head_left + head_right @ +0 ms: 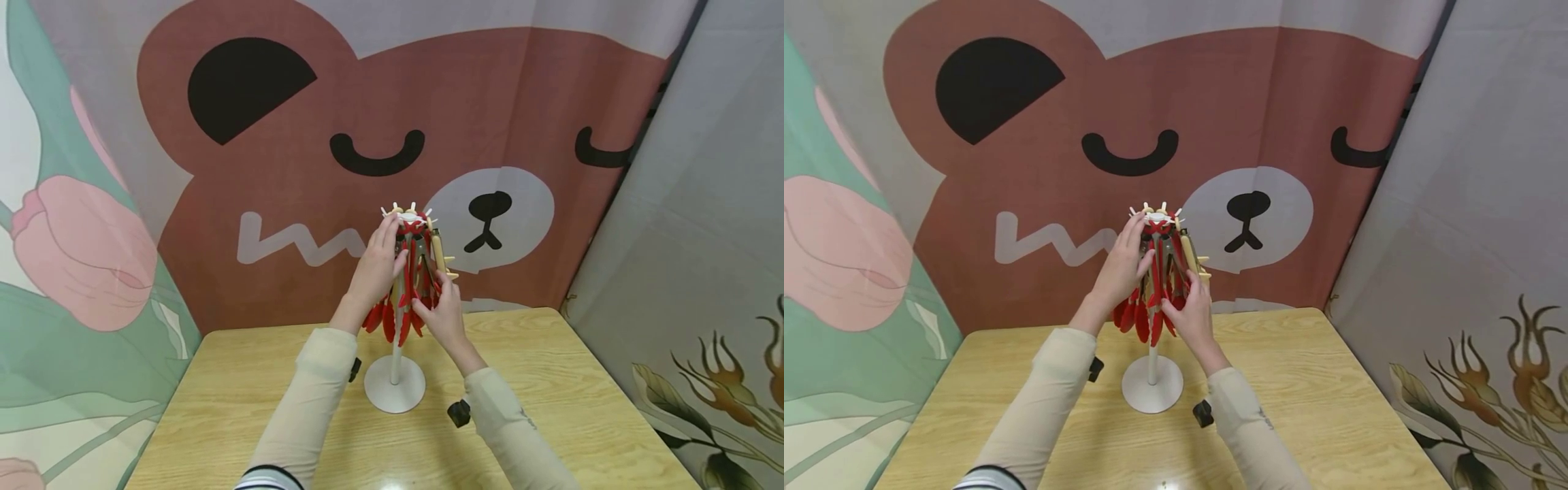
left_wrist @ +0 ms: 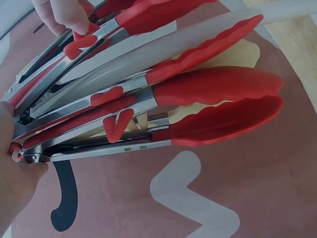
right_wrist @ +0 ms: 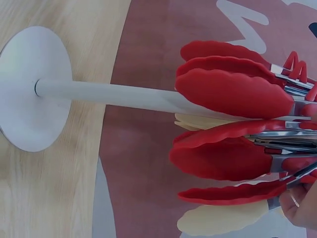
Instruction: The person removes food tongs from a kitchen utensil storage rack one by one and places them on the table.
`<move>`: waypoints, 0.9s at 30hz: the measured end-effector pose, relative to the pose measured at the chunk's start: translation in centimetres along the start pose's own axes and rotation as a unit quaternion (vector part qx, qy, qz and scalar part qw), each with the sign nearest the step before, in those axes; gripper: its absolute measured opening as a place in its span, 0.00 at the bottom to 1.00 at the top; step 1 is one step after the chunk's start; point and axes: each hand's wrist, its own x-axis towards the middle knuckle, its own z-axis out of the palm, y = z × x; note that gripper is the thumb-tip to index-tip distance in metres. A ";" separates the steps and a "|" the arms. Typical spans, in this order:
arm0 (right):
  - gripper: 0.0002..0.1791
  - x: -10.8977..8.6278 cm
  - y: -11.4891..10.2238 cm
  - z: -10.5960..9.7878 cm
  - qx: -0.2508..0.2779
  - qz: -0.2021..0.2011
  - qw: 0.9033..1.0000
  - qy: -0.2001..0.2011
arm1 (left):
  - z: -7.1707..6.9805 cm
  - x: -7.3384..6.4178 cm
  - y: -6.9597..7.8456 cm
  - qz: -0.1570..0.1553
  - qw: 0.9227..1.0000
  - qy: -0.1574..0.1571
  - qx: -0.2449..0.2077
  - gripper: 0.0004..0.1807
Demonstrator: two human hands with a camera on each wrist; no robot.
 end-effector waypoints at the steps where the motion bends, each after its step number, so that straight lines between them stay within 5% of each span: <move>1: 0.35 0.0 0.0 -0.1 0.002 -0.002 1.000 0.000 | 0.0 0.0 0.0 0.000 1.000 0.000 0.000 0.31; 17: 0.34 -0.9 0.3 -0.4 0.031 -0.014 0.999 -0.016 | -0.1 -0.1 0.3 -0.008 1.000 0.005 0.002 0.31; 27: 0.48 -1.1 0.2 -0.3 0.006 -0.042 0.999 -0.021 | 0.0 -0.1 0.1 -0.002 1.000 0.006 0.009 0.31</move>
